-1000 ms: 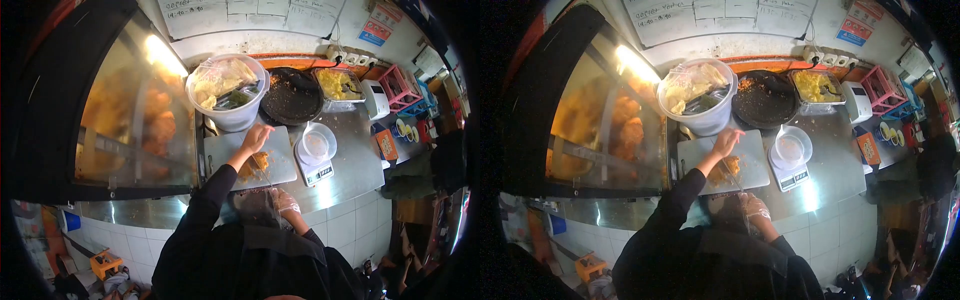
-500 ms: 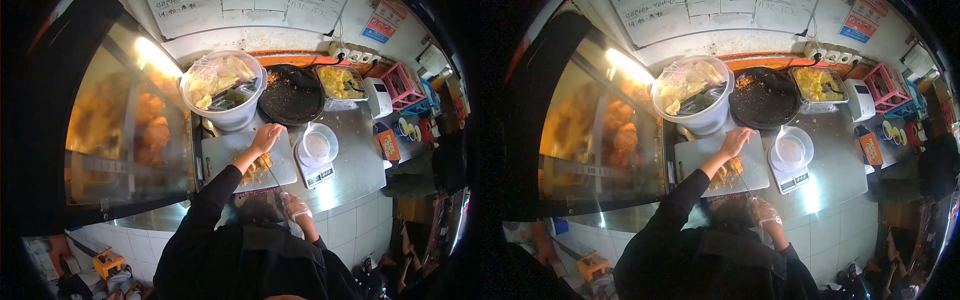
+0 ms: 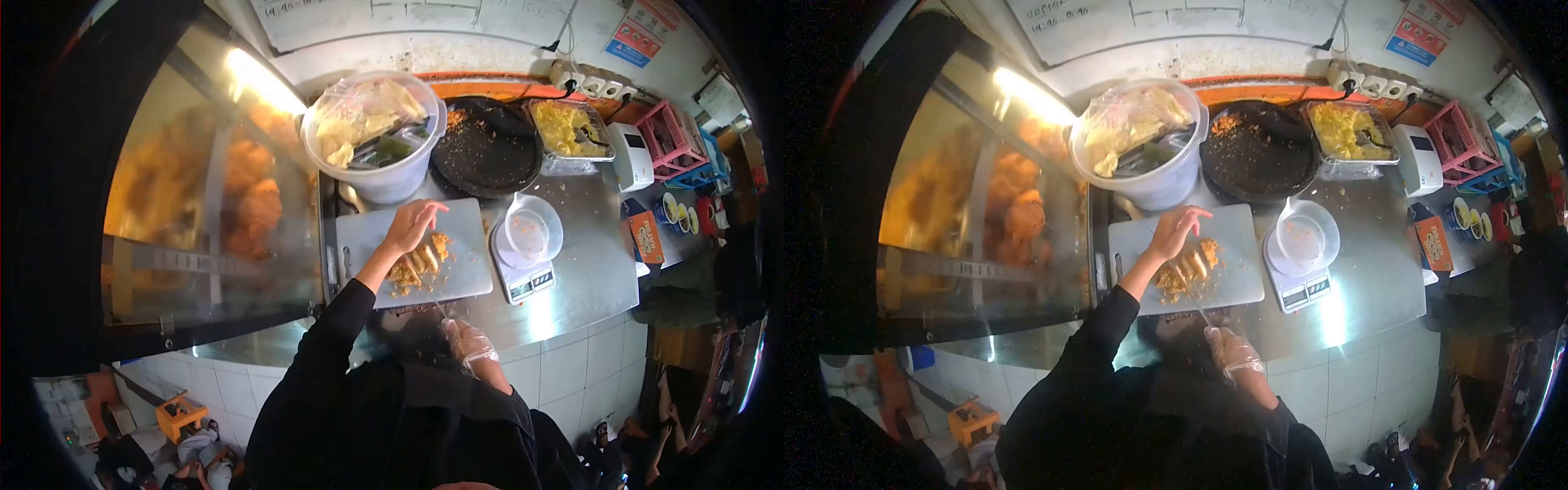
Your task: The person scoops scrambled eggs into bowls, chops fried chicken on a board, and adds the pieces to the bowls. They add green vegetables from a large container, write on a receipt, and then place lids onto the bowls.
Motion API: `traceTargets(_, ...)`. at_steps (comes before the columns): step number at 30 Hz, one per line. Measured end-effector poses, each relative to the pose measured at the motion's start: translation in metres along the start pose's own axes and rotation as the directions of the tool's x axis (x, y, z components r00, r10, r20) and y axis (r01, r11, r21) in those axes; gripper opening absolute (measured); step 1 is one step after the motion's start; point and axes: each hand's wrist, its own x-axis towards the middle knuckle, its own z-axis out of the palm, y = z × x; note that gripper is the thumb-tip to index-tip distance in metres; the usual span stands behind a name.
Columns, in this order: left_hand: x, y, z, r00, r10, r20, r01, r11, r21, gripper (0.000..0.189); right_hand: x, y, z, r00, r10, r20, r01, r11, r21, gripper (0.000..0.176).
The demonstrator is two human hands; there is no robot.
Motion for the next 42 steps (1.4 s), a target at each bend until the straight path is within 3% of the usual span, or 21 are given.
traceTargets(2, -0.015, -0.027, -0.005, 0.999, 0.008, -0.037, -0.006, 0.998, 0.056, 0.037, 0.004, -0.001, 0.014, 0.987, 0.117, 0.109, -0.111, 0.992, -0.06, 0.054)
traceTargets(4, -0.026, -0.055, -0.005, 0.998, -0.025, -0.053, 0.03, 0.995, 0.098, 0.038, 0.018, 0.0, 0.028, 0.997, 0.058, 0.046, -0.053, 0.995, -0.088, 0.052)
traceTargets(5, -0.021, -0.055, -0.004, 0.988, 0.075, -0.132, -0.057, 0.989, 0.133, 0.039, 0.03, 0.008, 0.038, 0.999, 0.043, 0.015, -0.042, 0.996, -0.075, 0.052)
traceTargets(8, -0.008, -0.058, -0.015, 0.999, -0.001, -0.05, 0.008, 0.992, 0.122, 0.04, 0.047, 0.016, 0.043, 0.999, -0.052, -0.006, 0.052, 0.998, -0.025, 0.051)
traceTargets(10, -0.008, -0.055, -0.018, 0.997, -0.012, -0.072, 0.018, 0.996, 0.09, 0.04, 0.059, 0.022, 0.047, 0.989, -0.145, -0.037, 0.146, 0.989, 0.029, 0.051)
traceTargets(16, -0.013, 0.006, -0.027, 0.995, 0.039, -0.09, -0.029, 0.994, 0.106, 0.04, 0.001, -0.029, -0.002, 0.994, -0.019, 0.111, 0.017, 1.0, 0.019, 0.057)
traceTargets(18, -0.022, -0.029, -0.025, 0.994, 0.013, -0.112, 0.003, 0.99, 0.138, 0.038, 0.007, -0.027, 0.005, 0.987, 0.017, 0.159, -0.018, 1.0, 0.005, 0.056)
traceTargets(20, -0.03, -0.065, -0.026, 0.991, -0.079, -0.105, 0.098, 0.976, 0.197, 0.037, 0.042, 0.018, 0.049, 0.984, -0.152, 0.097, 0.153, 0.988, -0.003, 0.055)
traceTargets(21, -0.024, -0.057, -0.029, 0.988, -0.045, -0.151, 0.067, 0.988, 0.138, 0.035, 0.056, 0.034, 0.063, 0.97, -0.234, 0.058, 0.236, 0.972, -0.014, 0.054)
traceTargets(24, -0.012, -0.061, -0.042, 0.984, -0.045, -0.172, 0.076, 0.982, 0.173, 0.035, 0.075, 0.017, 0.06, 0.96, -0.236, 0.153, 0.242, 0.97, -0.019, 0.054)
traceTargets(26, -0.009, -0.061, -0.046, 0.982, -0.053, -0.181, 0.088, 0.978, 0.191, 0.037, 0.066, 0.002, 0.055, 0.985, -0.155, 0.074, 0.156, 0.988, 0.003, 0.054)
traceTargets(28, -0.013, -0.064, -0.045, 0.982, -0.055, -0.178, 0.085, 0.982, 0.168, 0.038, 0.067, 0.022, 0.051, 0.972, -0.183, 0.147, 0.195, 0.978, -0.07, 0.055)
traceTargets(31, -0.014, -0.001, -0.045, 0.944, 0.036, -0.329, -0.043, 0.999, -0.014, 0.04, 0.031, 0.023, 0.036, 0.977, -0.205, 0.066, 0.206, 0.979, -0.004, 0.05)
traceTargets(34, -0.036, 0.085, -0.049, 0.858, 0.247, -0.45, -0.262, 0.965, 0.03, 0.039, -0.015, -0.033, 0.016, 0.927, -0.27, 0.259, 0.318, 0.934, -0.165, 0.048)
traceTargets(35, -0.046, 0.097, -0.05, 0.844, 0.296, -0.447, -0.283, 0.954, 0.097, 0.038, -0.013, -0.044, 0.025, 0.929, -0.216, 0.3, 0.28, 0.941, -0.192, 0.044)
traceTargets(38, -0.082, 0.118, -0.056, 0.813, 0.395, -0.428, -0.326, 0.918, 0.227, 0.034, 0.014, -0.041, 0.075, 0.928, -0.328, 0.178, 0.331, 0.944, 0.015, 0.044)
traceTargets(41, -0.12, 0.126, -0.054, 0.828, 0.391, -0.402, -0.325, 0.919, 0.224, 0.028, 0.057, -0.003, 0.129, 0.8, -0.6, -0.002, 0.593, 0.792, -0.147, 0.042)
traceTargets(42, -0.13, 0.127, -0.055, 0.836, 0.395, -0.381, -0.326, 0.916, 0.236, 0.026, 0.058, -0.013, 0.12, 0.81, -0.587, -0.012, 0.574, 0.796, -0.19, 0.044)
